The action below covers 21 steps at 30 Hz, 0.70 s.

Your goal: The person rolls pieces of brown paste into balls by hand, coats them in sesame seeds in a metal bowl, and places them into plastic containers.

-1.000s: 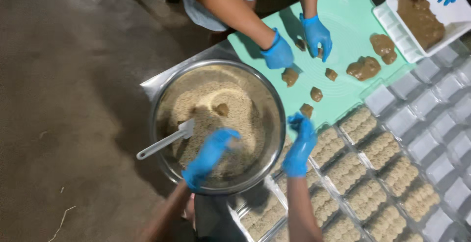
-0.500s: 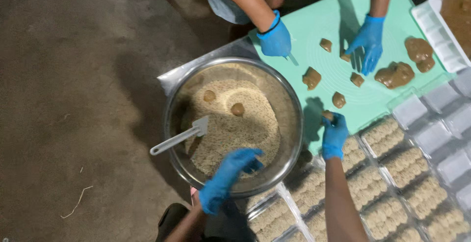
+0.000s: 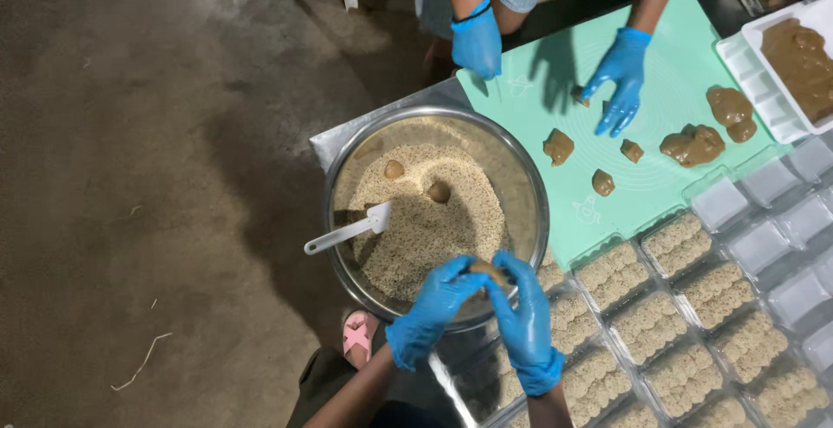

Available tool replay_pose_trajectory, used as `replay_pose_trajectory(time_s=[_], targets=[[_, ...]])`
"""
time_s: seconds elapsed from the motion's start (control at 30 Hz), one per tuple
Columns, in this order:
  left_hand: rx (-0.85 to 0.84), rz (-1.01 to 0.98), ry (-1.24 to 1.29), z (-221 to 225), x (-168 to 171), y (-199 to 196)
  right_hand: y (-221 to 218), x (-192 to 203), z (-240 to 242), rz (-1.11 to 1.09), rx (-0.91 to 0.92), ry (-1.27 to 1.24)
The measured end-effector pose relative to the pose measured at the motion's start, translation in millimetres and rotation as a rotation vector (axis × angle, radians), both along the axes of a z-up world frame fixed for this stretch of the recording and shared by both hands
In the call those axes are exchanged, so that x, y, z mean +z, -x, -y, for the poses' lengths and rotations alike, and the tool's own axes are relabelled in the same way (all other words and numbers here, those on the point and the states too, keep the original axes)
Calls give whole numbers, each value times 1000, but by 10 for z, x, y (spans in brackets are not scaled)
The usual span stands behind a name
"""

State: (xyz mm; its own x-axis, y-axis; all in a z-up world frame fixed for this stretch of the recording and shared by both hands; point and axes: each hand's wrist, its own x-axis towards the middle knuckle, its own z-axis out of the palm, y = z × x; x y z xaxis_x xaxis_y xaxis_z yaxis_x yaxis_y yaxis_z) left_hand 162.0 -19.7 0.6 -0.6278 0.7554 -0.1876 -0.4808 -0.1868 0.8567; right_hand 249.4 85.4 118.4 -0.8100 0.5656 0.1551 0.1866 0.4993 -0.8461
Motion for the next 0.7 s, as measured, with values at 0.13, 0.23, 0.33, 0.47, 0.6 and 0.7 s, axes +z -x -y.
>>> replay_pose_trajectory(time_s=[0.13, 0.23, 0.33, 0.47, 0.6, 0.7], targets=[[321, 426, -4, 17, 2, -10, 162, 44, 239, -128, 81, -155], [273, 529, -51, 106, 99, -53, 226, -29, 234, -102, 108, -285], [252, 424, -47, 275, 184, 99, 253, -47, 235, -109, 171, -354], [198, 297, -31, 380, 254, 161, 281, 21, 296, -168, 165, -401], [144, 209, -41, 362, 137, 225, 251, -100, 269, -64, 183, -212], [30, 124, 13, 446, 22, 329, 154, -339, 119, 29, 149, 242]])
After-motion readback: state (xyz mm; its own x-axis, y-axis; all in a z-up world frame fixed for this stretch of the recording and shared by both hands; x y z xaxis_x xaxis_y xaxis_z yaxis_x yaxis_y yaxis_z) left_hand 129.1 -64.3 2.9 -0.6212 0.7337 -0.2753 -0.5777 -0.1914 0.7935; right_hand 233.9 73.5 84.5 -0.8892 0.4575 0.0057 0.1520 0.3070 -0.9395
